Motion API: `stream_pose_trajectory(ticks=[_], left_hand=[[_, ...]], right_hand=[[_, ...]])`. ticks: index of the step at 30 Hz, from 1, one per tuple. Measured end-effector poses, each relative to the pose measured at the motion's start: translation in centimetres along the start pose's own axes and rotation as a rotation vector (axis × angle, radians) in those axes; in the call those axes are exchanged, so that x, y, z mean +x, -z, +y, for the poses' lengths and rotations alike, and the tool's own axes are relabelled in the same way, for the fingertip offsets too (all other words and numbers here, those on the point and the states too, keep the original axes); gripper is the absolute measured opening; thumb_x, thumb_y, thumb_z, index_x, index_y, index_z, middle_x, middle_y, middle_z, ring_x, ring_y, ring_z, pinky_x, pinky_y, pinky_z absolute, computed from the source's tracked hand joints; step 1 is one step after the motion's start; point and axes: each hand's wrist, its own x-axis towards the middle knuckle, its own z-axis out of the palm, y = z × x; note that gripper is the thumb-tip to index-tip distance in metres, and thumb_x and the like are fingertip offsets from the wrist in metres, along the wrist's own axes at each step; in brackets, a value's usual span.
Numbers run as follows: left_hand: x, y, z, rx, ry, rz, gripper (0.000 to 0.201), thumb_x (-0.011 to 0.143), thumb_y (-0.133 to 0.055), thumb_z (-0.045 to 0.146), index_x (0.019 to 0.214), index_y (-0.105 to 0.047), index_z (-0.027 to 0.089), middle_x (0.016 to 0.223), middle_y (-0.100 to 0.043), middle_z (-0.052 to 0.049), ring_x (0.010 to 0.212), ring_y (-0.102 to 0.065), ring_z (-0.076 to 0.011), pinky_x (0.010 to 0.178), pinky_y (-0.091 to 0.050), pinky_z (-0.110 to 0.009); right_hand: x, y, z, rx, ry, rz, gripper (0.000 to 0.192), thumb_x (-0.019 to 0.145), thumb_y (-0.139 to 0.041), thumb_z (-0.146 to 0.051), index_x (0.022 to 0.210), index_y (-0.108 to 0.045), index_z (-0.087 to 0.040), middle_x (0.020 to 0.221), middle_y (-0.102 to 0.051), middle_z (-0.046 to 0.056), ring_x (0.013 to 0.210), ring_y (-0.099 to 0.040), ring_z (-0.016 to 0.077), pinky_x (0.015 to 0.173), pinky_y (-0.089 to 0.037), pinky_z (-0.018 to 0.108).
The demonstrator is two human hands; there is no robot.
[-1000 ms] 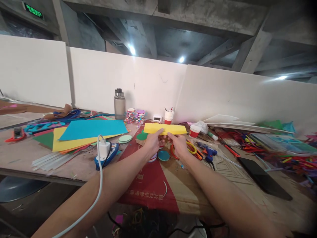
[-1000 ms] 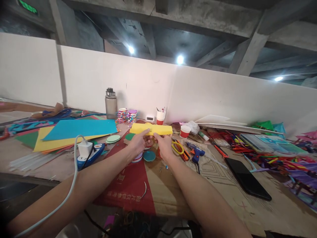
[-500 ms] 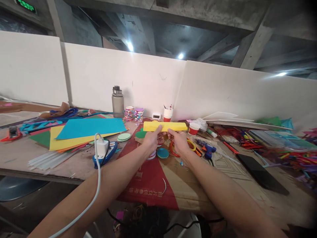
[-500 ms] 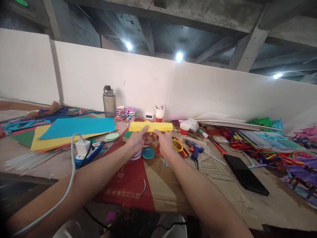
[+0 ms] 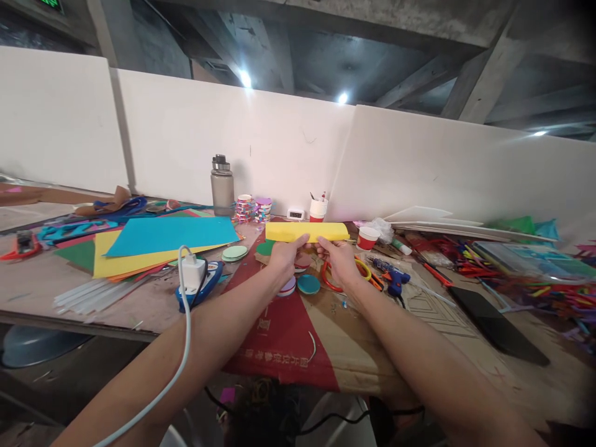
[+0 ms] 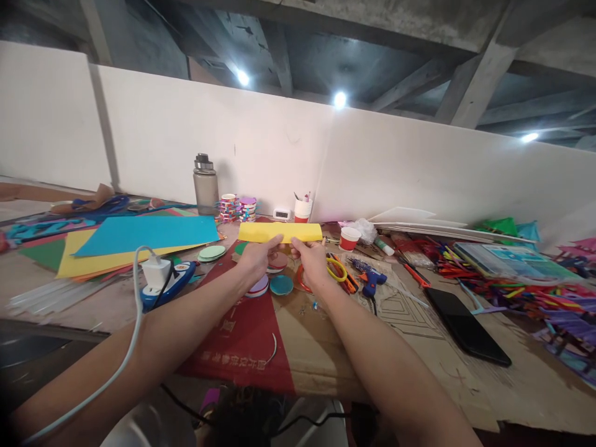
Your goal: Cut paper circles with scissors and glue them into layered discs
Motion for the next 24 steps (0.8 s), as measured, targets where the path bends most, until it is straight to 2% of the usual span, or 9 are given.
stream_pose_trajectory(ticks=[4,7,13,24], left_hand=[[-0.5,-0.1,-0.1,-0.053,0.035,-0.102,0.027,0.063,-0.085,0.017,0.084,-0.068,0.012,0.074,-0.071,-0.004,0.056,-0.061,-0.0102,0.05,-0.044,-0.021],[-1.0,-0.4,-0.5,-0.04,0.108,-0.162,0.023,0.066,-0.083,0.02,0.08,-0.067,0.011,0.066,-0.069,-0.005,0.053,-0.06,-0.0107,0.049,-0.043,-0.02],[-0.6,-0.5,-0.7,-0.086,0.076,-0.047,0.025,0.064,-0.083,0.013,0.081,-0.065,0.012,0.063,-0.066,-0.001,0.049,-0.057,-0.0081,0.047,-0.043,-0.019],[-0.3,-0.6,-0.5,-0.069,0.009,-0.024,0.019,0.065,-0.081,0.011,0.075,-0.066,0.012,0.06,-0.065,0.0,0.048,-0.054,-0.0071,0.05,-0.046,-0.02]], right_hand=[[0.0,0.1,-0.1,-0.009,0.029,0.015,0.033,0.047,-0.086,-0.034,0.064,-0.067,-0.013,0.058,-0.066,0.0,0.052,-0.053,0.0081,0.051,-0.041,0.022],[-0.1,0.0,0.3,-0.04,0.058,0.015,0.034,0.048,-0.086,-0.037,0.064,-0.066,-0.014,0.054,-0.063,-0.002,0.051,-0.051,0.008,0.05,-0.039,0.022],[-0.3,-0.1,0.8,-0.056,0.079,-0.043,0.032,0.054,-0.083,-0.036,0.072,-0.069,-0.014,0.06,-0.066,-0.001,0.052,-0.053,0.0085,0.051,-0.04,0.022],[-0.6,-0.2,-0.4,-0.002,0.003,-0.025,0.029,0.053,-0.085,-0.031,0.068,-0.067,-0.014,0.06,-0.065,-0.001,0.051,-0.051,0.0068,0.05,-0.04,0.021]])
